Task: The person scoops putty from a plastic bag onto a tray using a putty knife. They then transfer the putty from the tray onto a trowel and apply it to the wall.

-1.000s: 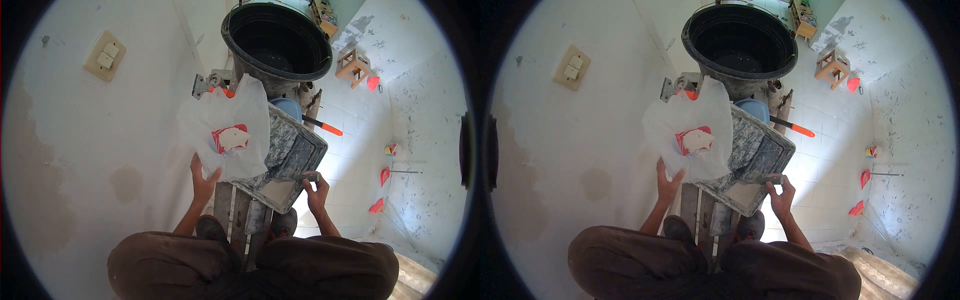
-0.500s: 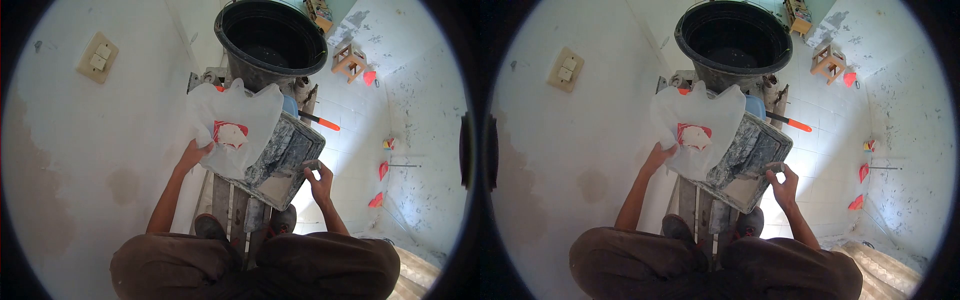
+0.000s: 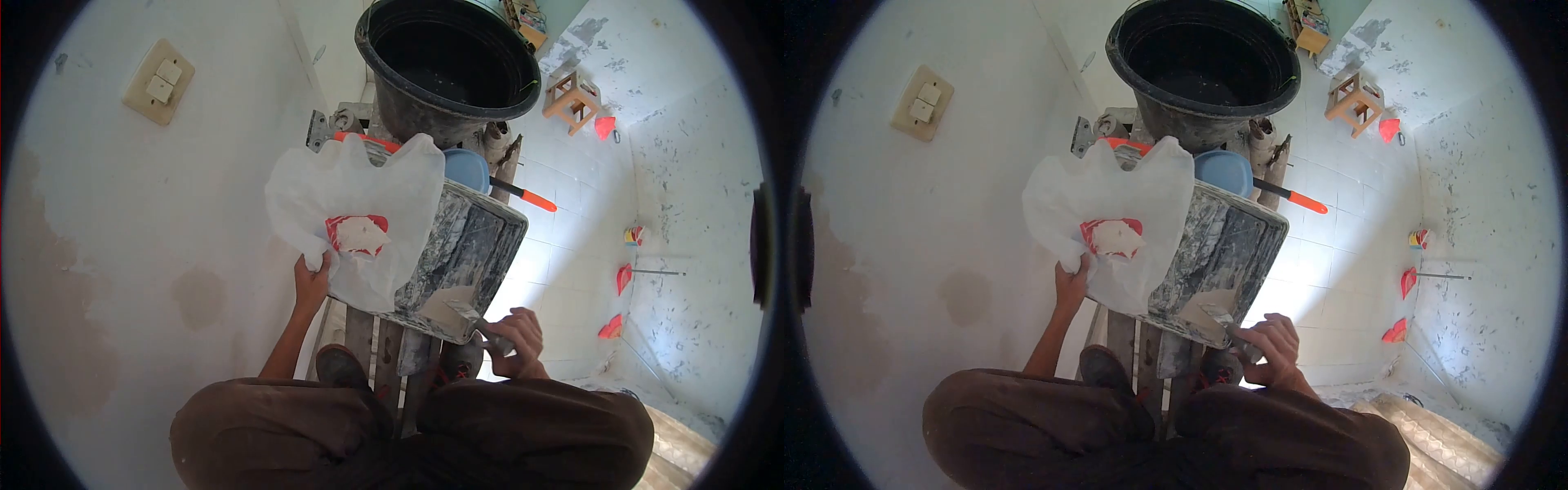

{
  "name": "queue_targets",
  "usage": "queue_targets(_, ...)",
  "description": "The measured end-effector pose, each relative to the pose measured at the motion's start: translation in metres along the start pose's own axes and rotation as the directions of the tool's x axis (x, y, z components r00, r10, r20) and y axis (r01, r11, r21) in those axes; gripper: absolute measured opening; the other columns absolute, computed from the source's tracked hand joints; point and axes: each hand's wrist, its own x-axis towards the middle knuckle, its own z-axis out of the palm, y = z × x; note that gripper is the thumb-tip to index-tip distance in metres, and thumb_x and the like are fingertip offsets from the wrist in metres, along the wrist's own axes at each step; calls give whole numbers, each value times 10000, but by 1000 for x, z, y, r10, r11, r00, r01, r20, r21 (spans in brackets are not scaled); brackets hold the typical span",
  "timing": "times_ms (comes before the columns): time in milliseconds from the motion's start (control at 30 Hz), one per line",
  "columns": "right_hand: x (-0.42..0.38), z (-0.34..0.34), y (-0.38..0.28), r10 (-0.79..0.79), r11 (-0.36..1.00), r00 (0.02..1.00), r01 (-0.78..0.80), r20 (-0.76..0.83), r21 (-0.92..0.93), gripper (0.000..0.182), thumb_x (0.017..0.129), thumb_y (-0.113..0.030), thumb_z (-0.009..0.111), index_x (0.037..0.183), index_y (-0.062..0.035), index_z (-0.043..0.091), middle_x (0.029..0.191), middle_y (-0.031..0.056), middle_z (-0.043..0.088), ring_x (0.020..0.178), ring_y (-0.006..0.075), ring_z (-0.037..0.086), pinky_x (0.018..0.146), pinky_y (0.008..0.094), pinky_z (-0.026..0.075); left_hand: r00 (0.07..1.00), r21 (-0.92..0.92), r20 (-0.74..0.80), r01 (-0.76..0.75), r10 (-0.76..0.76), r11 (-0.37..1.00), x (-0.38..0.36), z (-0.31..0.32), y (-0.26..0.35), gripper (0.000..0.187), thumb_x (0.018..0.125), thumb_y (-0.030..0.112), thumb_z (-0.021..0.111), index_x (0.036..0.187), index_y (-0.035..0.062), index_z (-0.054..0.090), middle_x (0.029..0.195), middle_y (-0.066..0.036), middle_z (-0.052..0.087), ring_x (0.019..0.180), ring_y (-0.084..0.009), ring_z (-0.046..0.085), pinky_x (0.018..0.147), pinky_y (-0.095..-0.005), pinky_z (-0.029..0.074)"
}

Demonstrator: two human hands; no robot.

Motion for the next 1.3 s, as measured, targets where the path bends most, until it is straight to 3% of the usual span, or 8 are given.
queue_targets(433, -59, 20, -3, 269, 961, 960, -273, -75, -46, 349, 675, -30, 826, 1006, -47, 719, 843, 117, 715, 691, 222, 698, 585, 322, 531, 921, -82, -326, 197, -213, 977, -50, 19, -3, 442, 992, 256, 657, 1264, -64, 522, 1192, -142, 619, 1080, -206, 602, 958, -341, 468)
queue_targets(867, -93, -10, -21, 265, 964, 964, -265, 32, -18, 262, 681, -10, 813, 913, -48, 696, 699, 85, 637, 580, 186, 638, 516, 307, 491, 911, -132, -348, 185, -221, 974, -60, 31, -14, 455, 994, 242, 655, 1283, -73, 498, 1231, -165, 582, 1114, -235, 588, 985, -354, 462)
queue_targets(933, -88, -17, -31, 604, 797, 789, -602, -110, 52, 190, 717, 11, 775, 868, -32, 667, 657, 86, 652, 577, 141, 642, 520, 280, 492, 916, -116, -389, 62, -103, 991, -60, 33, -9, 310, 984, 221, 660, 1128, -48, 599, 1066, -103, 662, 991, -193, 623, 891, -341, 483)
queue_targets(967, -79, -22, -27, 562, 821, 810, -571, -167, -3, 121, 773, 11, 725, 831, -14, 623, 650, 86, 672, 589, 130, 656, 524, 261, 491, 915, -118, -389, 66, -107, 991, -62, 33, -12, 310, 984, 221, 660, 1128, -48, 599, 1066, -103, 662, 991, -193, 623, 891, -341, 483)
queue_targets(1000, -76, -25, -28, 760, 648, 635, -723, -142, 239, 115, 848, -57, 701, 866, -6, 599, 672, 108, 672, 578, 161, 659, 528, 277, 510, 914, -114, -396, 48, -89, 992, -62, 34, -16, 307, 985, 219, 660, 1127, -47, 599, 1067, -102, 661, 994, -192, 622, 896, -342, 482)
queue_targets(1067, -71, -18, -15, 891, 333, 454, -668, 9, 666, 154, 925, -133, 658, 913, -1, 580, 696, 133, 667, 563, 192, 657, 531, 303, 538, 913, -111, -403, 28, -70, 993, -60, 36, -22, 304, 985, 217, 659, 1126, -46, 599, 1068, -101, 660, 996, -191, 621, 900, -342, 480)
queue_targets(1167, -86, 18, -4, 945, 26, 264, -653, 195, 757, 182, 987, -187, 590, 936, -15, 561, 716, 160, 659, 540, 214, 641, 525, 335, 547, 910, -143, -404, 33, -89, 989, -62, 33, -24, 291, 986, 207, 658, 1119, -45, 601, 1067, -101, 660, 992, -187, 618, 899, -341, 481)
queue_targets(1300, -153, 56, 11, 951, -50, 210, -620, 227, 783, 177, 995, -213, 604, 935, -52, 559, 709, 94, 647, 502, 154, 578, 492, 293, 501, 924, -133, -349, 116, -157, 984, -63, 33, -33, 450, 989, 242, 662, 1264, -78, 507, 1207, -163, 593, 1107, -238, 588, 989, -366, 459)
